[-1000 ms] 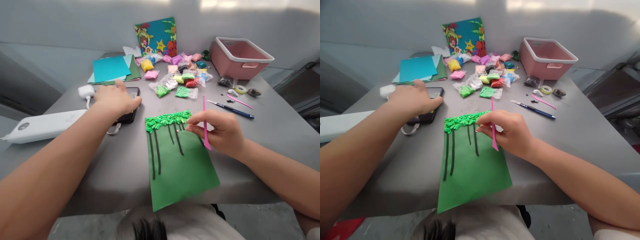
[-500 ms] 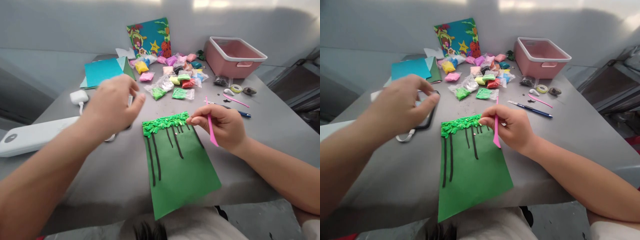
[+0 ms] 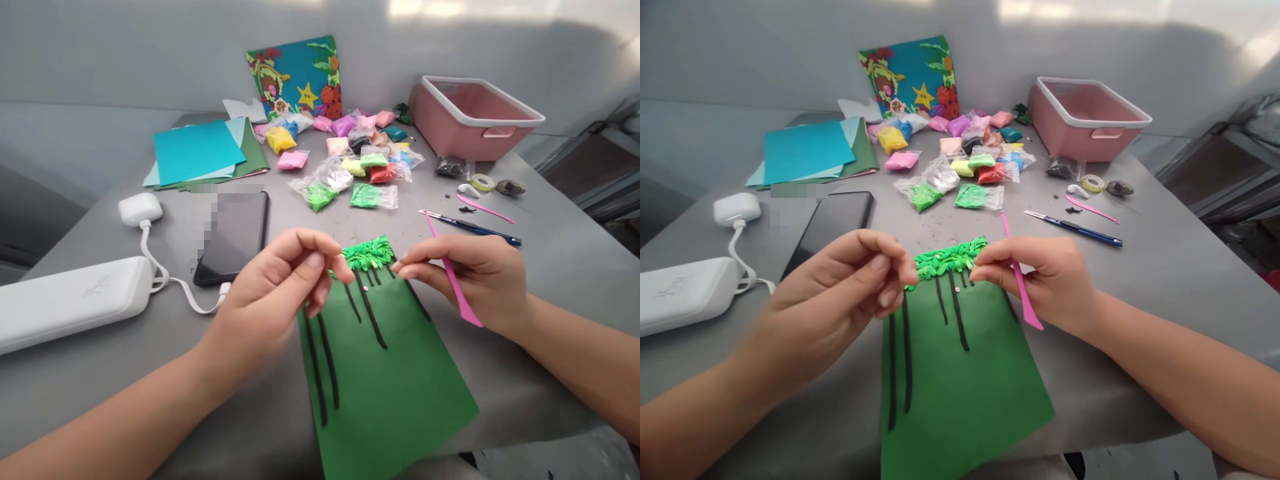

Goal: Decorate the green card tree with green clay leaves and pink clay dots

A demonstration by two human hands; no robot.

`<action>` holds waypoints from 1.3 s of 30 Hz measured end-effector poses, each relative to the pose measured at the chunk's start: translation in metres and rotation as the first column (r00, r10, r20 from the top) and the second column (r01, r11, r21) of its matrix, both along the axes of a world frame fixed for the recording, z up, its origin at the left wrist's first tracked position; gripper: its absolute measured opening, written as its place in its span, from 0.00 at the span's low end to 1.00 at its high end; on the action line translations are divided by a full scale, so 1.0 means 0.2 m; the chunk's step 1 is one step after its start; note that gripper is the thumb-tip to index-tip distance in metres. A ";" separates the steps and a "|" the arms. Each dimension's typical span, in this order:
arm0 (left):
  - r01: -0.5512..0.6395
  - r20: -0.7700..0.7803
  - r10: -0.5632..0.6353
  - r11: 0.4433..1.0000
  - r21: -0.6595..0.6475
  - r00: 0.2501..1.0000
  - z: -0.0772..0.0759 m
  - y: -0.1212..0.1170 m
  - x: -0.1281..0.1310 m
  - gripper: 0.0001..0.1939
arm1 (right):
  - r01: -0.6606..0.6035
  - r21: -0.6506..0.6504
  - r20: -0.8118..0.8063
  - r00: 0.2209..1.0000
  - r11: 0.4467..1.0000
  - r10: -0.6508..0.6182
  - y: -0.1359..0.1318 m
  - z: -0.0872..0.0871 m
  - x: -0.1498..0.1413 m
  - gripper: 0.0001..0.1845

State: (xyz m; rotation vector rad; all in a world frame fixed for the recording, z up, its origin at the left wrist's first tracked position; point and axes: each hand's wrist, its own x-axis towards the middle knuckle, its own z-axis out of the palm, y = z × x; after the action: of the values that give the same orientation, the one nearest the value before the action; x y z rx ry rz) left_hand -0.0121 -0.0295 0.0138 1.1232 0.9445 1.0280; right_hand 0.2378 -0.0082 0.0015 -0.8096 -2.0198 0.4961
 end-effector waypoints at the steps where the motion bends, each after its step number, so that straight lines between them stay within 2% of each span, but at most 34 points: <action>1: 0.005 0.049 -0.002 0.997 -0.076 0.999 0.01 0.00 0.00 0.06 | -0.002 0.005 -0.004 1.000 1.000 0.002 0.00 0.00 0.00 0.05; 4: 0.017 0.080 0.001 0.975 -0.222 0.997 0.01 -0.01 0.01 0.03 | -0.013 0.031 0.014 1.000 0.999 0.012 -0.02 0.01 -0.02 0.05; 7: 0.075 0.061 -0.060 0.955 -0.288 0.996 0.01 -0.03 0.04 0.06 | -0.007 0.065 0.036 0.999 0.998 0.004 -0.04 0.02 -0.03 0.02; 10: 0.107 0.040 -0.100 0.956 -0.273 0.994 -0.01 -0.04 0.06 0.09 | -0.027 0.087 0.053 0.998 0.996 0.023 -0.06 0.02 -0.05 0.07; 13: 0.068 0.038 -0.060 0.964 -0.259 0.997 -0.02 -0.04 0.08 0.07 | -0.059 0.095 0.090 0.995 0.994 0.050 -0.07 0.02 -0.08 0.11; 19: 0.043 0.060 -0.029 0.967 -0.252 0.998 -0.03 -0.05 0.09 0.06 | -0.086 0.153 0.120 0.990 0.984 0.068 -0.08 0.01 -0.09 0.10; 23: 0.054 0.062 -0.038 0.959 -0.278 0.997 -0.01 -0.05 0.10 0.11 | -0.100 0.175 0.146 0.986 0.979 0.075 -0.08 0.00 -0.09 0.09; 30: 0.078 0.030 -0.072 0.955 -0.287 0.997 -0.01 -0.05 0.09 0.15 | -0.134 0.149 0.164 0.980 0.980 0.109 -0.09 0.00 -0.10 0.08; 35: 0.103 0.027 -0.100 0.951 -0.291 0.995 -0.02 -0.05 0.08 0.12 | -0.149 0.116 0.121 0.984 0.982 0.135 -0.09 0.02 -0.08 0.18; 39: 0.118 0.065 -0.103 0.945 -0.305 0.993 -0.02 -0.06 0.08 0.10 | -0.174 0.077 0.090 0.982 0.982 0.166 -0.08 0.02 -0.07 0.17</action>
State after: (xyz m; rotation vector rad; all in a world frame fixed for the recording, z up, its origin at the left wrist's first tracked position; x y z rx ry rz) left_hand 0.0042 -0.0406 0.0094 0.8759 0.9550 0.7811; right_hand 0.2245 -0.0244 0.0060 -0.6181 -2.1836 0.4761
